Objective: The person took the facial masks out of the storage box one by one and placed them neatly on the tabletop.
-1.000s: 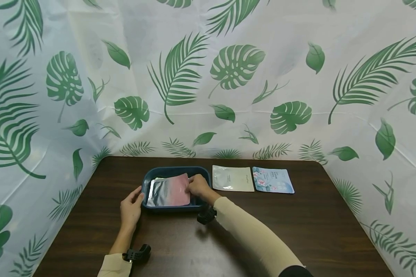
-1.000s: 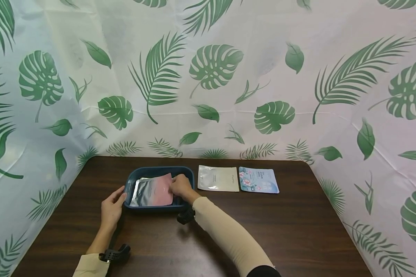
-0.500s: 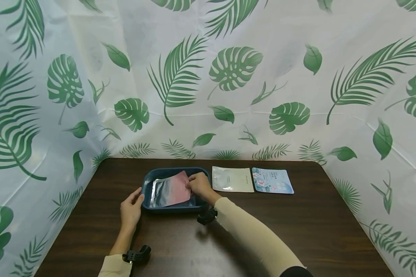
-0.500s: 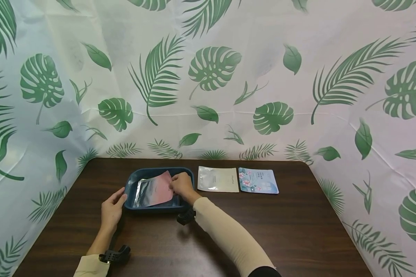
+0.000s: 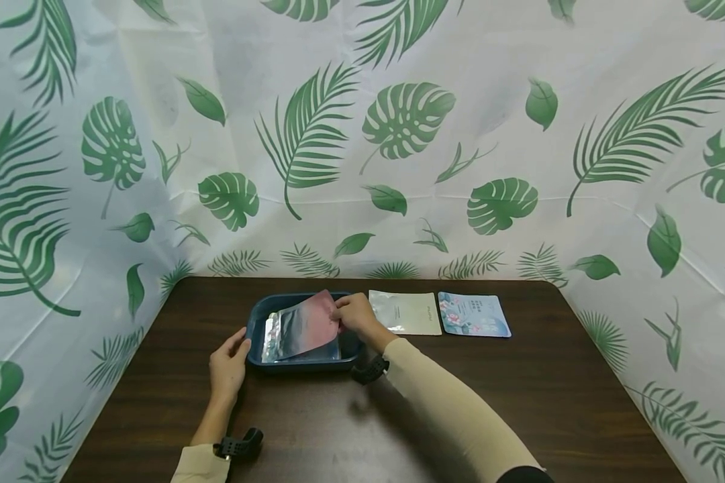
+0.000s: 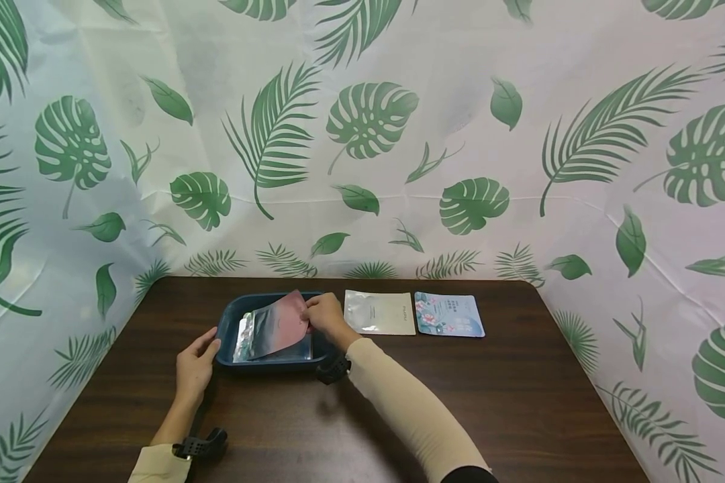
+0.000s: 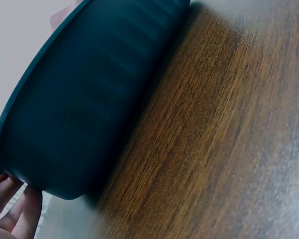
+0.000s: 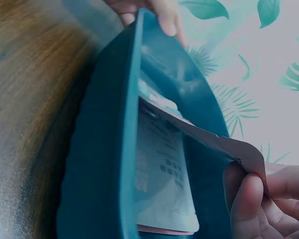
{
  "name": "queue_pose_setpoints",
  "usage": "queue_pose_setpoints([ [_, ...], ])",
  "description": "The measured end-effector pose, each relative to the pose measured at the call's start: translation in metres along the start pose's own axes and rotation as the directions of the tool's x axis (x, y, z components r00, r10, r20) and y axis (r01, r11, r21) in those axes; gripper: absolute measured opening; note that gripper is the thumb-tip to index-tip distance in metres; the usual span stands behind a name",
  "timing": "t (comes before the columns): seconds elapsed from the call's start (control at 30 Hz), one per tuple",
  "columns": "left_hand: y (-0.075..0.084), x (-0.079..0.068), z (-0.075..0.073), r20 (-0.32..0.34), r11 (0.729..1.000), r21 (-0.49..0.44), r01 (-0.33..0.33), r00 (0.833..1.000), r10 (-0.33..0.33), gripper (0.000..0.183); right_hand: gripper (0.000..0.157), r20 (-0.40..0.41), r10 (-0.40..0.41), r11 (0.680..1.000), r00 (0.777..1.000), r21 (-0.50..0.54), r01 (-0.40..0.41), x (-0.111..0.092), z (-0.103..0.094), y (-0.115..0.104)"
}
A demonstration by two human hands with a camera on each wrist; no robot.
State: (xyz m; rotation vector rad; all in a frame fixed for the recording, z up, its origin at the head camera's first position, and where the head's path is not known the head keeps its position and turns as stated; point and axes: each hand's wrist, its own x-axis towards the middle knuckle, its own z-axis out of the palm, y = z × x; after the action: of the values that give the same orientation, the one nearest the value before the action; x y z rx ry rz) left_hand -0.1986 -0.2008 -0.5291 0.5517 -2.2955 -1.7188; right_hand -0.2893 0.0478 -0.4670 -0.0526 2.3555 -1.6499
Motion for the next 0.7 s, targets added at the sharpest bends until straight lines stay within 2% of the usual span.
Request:
queue_pose_setpoints([
  [0.27,-0.001,0.000,-0.002,0.016,1.000,-0.009,-0.002,1.000,0.002,0.039,0.016,0.001,-0.007,0.999,1.000,0.036,0.007,-0.001,-0.008,-0.006],
  [0.53,-0.004,0.001,-0.002,0.003,1.000,0.000,-0.001,1.000,0.001,0.039,0.017,0.010,-0.027,0.999,1.000,0.026,0.027,-0.002,-0.017,-0.009],
  [0.7,-0.002,0.001,-0.001,0.010,1.000,0.012,-0.001,1.000,0.001,0.039,0.020,0.007,-0.004,0.998,1.000,0.063,0.004,-0.004,-0.028,-0.015],
])
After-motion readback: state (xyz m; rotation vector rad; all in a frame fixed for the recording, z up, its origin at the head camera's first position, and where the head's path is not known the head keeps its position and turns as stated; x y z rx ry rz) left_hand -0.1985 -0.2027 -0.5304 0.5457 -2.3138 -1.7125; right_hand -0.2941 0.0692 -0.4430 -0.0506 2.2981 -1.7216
